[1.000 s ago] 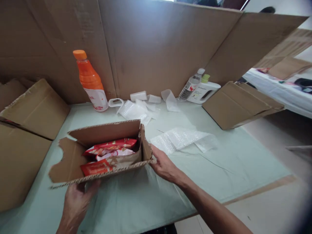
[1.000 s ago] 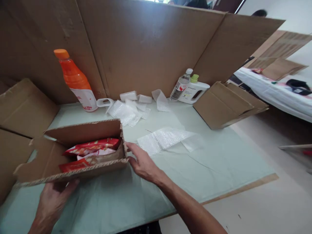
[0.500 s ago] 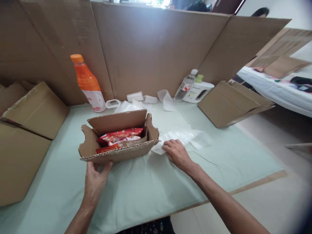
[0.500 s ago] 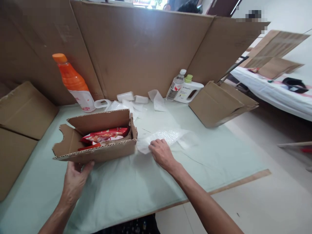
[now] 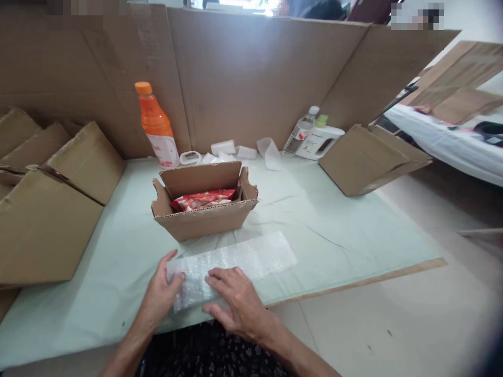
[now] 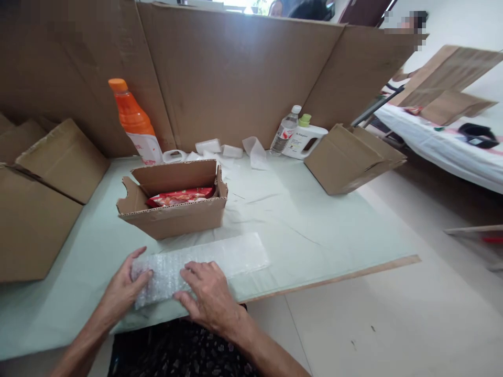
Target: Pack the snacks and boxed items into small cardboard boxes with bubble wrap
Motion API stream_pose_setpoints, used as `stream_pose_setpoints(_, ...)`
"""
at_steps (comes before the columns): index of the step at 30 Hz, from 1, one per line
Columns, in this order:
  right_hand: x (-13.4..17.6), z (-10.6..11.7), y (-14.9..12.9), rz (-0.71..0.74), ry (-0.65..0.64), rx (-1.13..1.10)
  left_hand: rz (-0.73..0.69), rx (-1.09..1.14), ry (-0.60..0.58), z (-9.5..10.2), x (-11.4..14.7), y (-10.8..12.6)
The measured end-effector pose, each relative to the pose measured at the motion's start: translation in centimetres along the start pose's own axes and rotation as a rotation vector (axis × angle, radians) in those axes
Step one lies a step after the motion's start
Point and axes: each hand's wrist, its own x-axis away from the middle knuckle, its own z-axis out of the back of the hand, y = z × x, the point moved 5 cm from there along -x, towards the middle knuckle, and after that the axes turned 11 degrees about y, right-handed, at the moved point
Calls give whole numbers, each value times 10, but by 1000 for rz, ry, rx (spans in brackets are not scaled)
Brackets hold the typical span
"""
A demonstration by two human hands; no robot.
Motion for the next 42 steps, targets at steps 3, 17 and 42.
stream_pose_setpoints(3, -11, 3, 2, -37, 47, 77, -216, -382, 240, 43, -12, -2)
stream_pose_setpoints(17, 65, 100, 165, -375, 359, 655, -820, -518, 150, 16, -6, -10)
stream_pose_setpoints(42, 16, 76, 146, -372, 42, 254, -499, -882, 152, 41, -20, -3)
